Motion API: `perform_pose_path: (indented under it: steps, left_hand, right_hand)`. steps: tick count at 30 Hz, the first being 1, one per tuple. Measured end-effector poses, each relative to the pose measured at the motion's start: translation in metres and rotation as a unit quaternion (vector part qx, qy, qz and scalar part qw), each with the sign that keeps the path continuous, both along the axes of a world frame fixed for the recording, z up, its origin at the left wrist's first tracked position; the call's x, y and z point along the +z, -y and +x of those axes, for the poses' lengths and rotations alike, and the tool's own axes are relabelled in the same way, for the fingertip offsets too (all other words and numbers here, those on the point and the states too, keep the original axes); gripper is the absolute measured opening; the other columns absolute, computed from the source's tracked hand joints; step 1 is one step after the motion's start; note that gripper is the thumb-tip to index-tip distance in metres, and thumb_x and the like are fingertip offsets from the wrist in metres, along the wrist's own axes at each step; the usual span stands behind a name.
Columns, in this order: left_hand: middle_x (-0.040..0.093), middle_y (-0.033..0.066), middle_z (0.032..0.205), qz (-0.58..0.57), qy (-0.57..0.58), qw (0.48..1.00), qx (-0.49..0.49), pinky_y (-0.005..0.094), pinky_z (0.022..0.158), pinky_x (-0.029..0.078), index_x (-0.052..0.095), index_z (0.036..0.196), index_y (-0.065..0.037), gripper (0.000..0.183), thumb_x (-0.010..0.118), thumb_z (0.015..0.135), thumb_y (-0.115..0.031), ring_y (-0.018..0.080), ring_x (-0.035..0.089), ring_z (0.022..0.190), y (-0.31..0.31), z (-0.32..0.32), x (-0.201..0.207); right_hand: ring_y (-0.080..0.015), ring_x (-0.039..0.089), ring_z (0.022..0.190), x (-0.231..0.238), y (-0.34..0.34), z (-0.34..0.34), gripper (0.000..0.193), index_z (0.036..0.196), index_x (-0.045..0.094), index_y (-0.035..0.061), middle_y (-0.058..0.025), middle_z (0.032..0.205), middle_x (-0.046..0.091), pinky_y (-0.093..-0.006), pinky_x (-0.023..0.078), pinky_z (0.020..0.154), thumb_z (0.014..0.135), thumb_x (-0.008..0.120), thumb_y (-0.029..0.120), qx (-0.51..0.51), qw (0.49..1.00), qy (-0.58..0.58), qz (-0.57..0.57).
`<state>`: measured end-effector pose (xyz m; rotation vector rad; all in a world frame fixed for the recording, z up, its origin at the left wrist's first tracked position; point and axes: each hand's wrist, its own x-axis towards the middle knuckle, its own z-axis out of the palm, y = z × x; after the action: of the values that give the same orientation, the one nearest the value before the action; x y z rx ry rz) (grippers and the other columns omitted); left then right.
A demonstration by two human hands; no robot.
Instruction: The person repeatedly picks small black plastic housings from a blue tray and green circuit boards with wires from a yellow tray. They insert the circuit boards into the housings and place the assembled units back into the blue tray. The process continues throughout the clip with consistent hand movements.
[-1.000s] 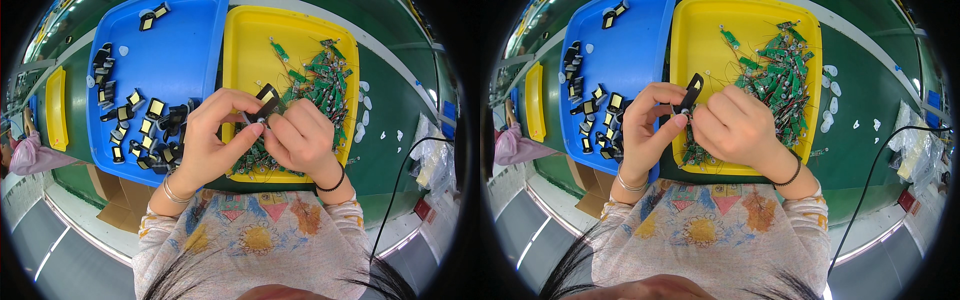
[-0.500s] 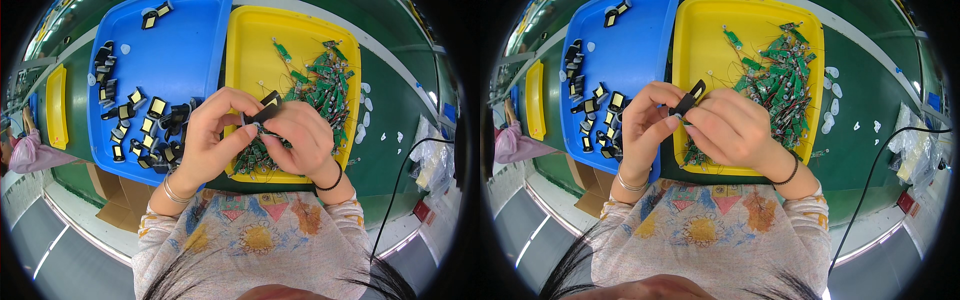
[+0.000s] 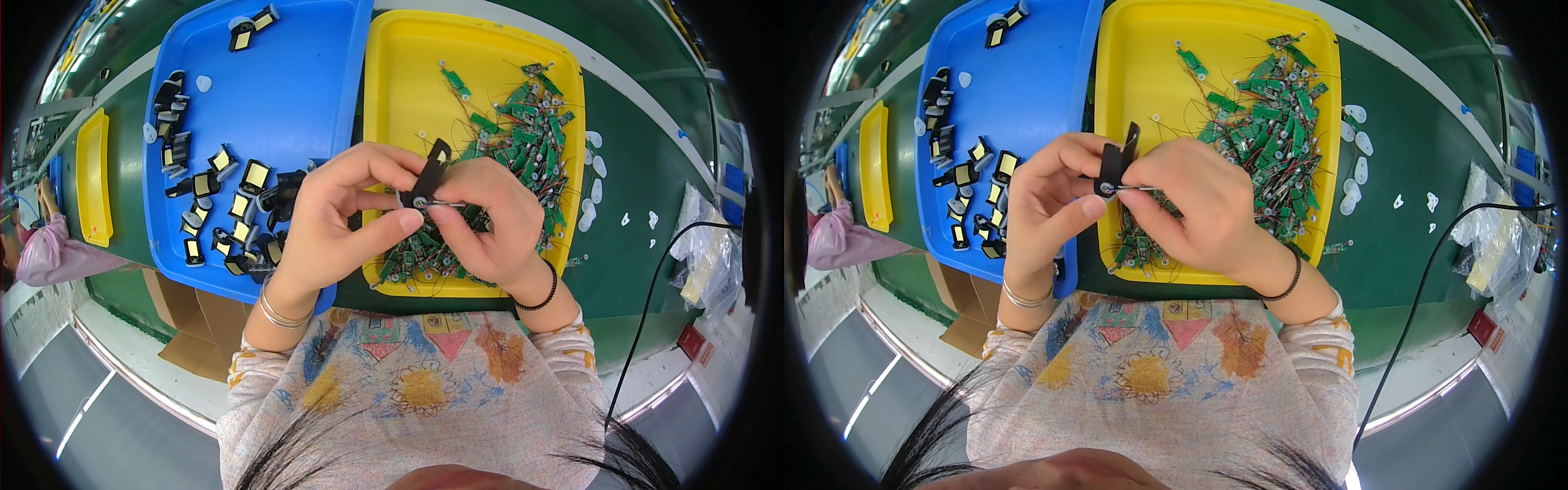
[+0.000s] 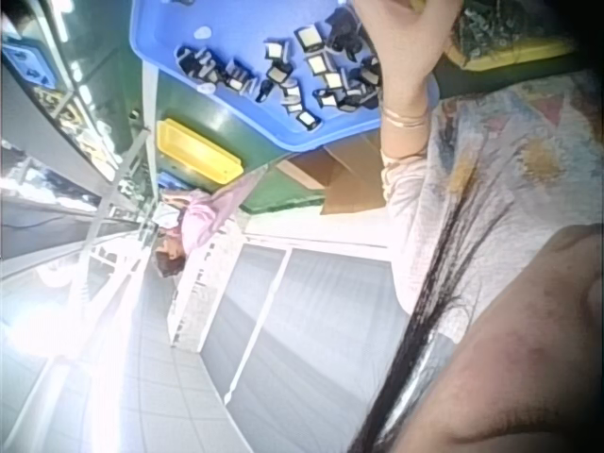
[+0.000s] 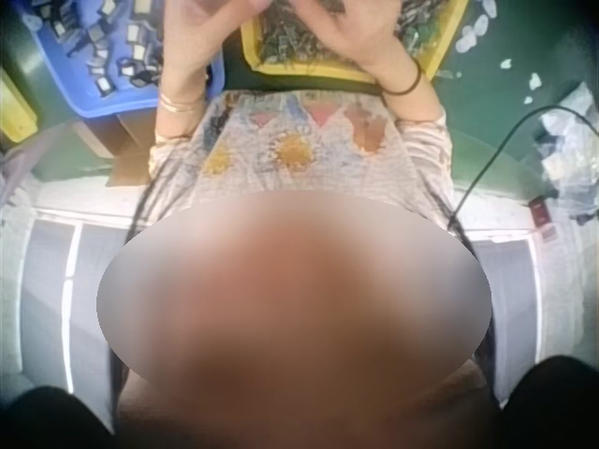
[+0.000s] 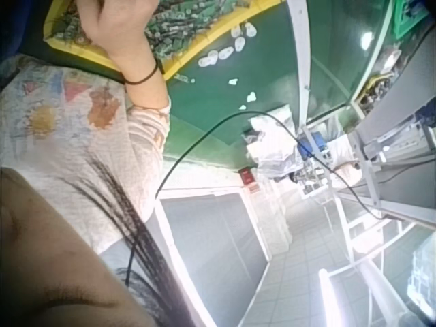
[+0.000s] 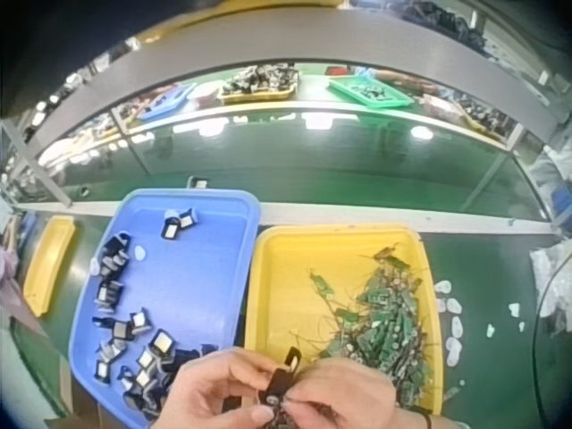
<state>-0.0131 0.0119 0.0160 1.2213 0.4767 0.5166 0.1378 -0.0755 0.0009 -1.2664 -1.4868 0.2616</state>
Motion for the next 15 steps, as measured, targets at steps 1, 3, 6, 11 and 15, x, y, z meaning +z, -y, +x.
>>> perform_pose_path:
  steps: [1, 3, 6, 11, 15]
  left_hand:
    - [0.052, 0.0130, 0.108, 0.016, 0.003, 1.000, 0.005, 0.0272, 0.079, 0.049, 0.053, 0.087, 0.000, 0.019, 0.064, 0.071, 0.004, 0.0182, 0.055, 0.099, -0.0002, 0.0001, -0.0004]
    - [0.051, 0.0163, 0.112, 0.027, -0.011, 1.000, 0.010, 0.0301, 0.083, 0.047, 0.052, 0.084, -0.001, 0.021, 0.066, 0.069, 0.004, 0.0211, 0.054, 0.103, 0.0000, 0.0003, 0.0010]
    - [0.048, 0.0219, 0.117, 0.018, -0.037, 0.999, 0.004, 0.0347, 0.089, 0.043, 0.049, 0.079, -0.002, 0.022, 0.067, 0.066, 0.003, 0.0259, 0.053, 0.107, 0.0003, 0.0010, 0.0045]
    - [0.052, 0.0221, 0.113, 0.011, -0.036, 0.999, -0.033, 0.0357, 0.091, 0.040, 0.044, 0.075, -0.005, 0.030, 0.070, 0.063, 0.005, 0.0270, 0.051, 0.110, -0.0015, -0.0015, -0.0006]
    - [0.056, 0.0185, 0.106, 0.022, -0.058, 0.997, -0.039, 0.0324, 0.088, 0.043, 0.045, 0.079, -0.004, 0.034, 0.071, 0.060, 0.007, 0.0233, 0.053, 0.105, -0.0025, -0.0010, -0.0008]
  right_hand:
    - [-0.0245, 0.057, 0.060, 0.0009, 0.0010, -0.0002, 0.016, 0.080, 0.058, 0.0025, -0.0082, 0.070, 0.059, -0.0296, 0.046, 0.053, 0.066, 0.067, 0.002, 0.002, 0.999, -0.025, -0.022]
    - [-0.0248, 0.058, 0.061, 0.0028, 0.0024, 0.0001, 0.016, 0.079, 0.058, 0.0028, -0.0085, 0.071, 0.059, -0.0297, 0.046, 0.053, 0.066, 0.067, 0.003, 0.010, 0.996, -0.064, -0.060]
    - [-0.0248, 0.058, 0.062, 0.0045, 0.0023, 0.0019, 0.015, 0.077, 0.059, 0.0037, -0.0083, 0.071, 0.059, -0.0302, 0.046, 0.054, 0.066, 0.068, 0.003, 0.031, 0.994, -0.073, -0.079]
    - [-0.0246, 0.058, 0.064, 0.0003, -0.0020, 0.0054, 0.015, 0.075, 0.059, 0.0056, -0.0064, 0.071, 0.058, -0.0313, 0.047, 0.057, 0.063, 0.069, 0.003, 0.081, 0.995, -0.016, -0.053]
    - [-0.0229, 0.058, 0.064, -0.0013, -0.0035, 0.0049, 0.017, 0.075, 0.059, 0.0060, -0.0059, 0.070, 0.057, -0.0300, 0.047, 0.054, 0.061, 0.068, 0.003, 0.082, 0.996, 0.037, -0.016]
